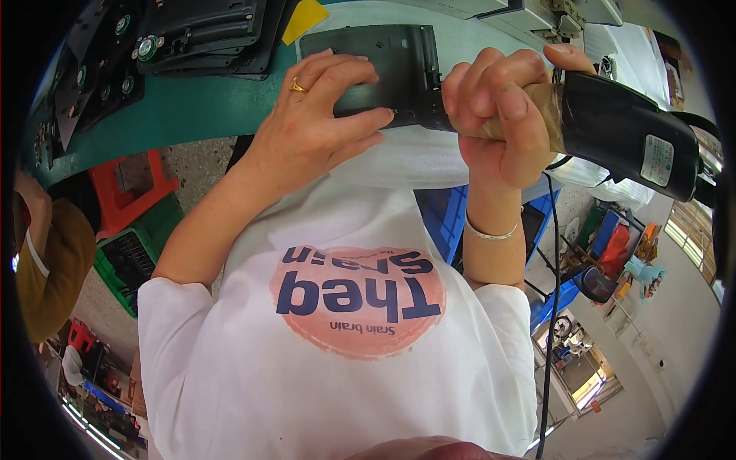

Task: The person fastens screws into small black plastic housings on a factory workbench using an electric screwdriver.

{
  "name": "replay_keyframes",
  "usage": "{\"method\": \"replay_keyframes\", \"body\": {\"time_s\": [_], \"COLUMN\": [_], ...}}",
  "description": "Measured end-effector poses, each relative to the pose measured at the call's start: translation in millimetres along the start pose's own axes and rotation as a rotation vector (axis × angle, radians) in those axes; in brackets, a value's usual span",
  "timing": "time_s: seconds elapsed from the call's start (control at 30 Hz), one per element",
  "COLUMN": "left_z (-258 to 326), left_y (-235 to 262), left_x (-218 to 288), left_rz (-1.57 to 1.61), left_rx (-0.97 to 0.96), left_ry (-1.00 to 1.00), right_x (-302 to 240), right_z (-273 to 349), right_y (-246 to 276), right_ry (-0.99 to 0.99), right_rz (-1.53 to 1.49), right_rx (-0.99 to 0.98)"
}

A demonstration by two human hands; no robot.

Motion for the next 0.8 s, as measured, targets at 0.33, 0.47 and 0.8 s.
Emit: {"method": "replay_keyframes", "body": {"time_s": [0.33,0.47,0.8], "left_z": [-1,1,1], "left_y": [0,-1,-3], "left_x": [0,-2,-5], "left_rz": [0.002,0.003,0.045], "left_rx": [0.01,-0.002,-0.004], "left_ry": [0.001,0.0,0.019], "right_x": [5,3,4], "right_z": [1,-2,0], "right_y": [-1,-14,-26], "right_ry": [-0.008,-0.006,0.086], "right_rz": [-0.006,0.202,0.234], "right_rx": [-0.013,-0.022,0.007]}}
Point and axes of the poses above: each hand's wrist, its own z-axis away from the middle knuckle, its own y-axis out of the back of the hand, x = y × z, the point moved 4 cm from there along -z, towards the middle knuckle, and after that the axes turned 1 degree about x, right-handed, at the moved point
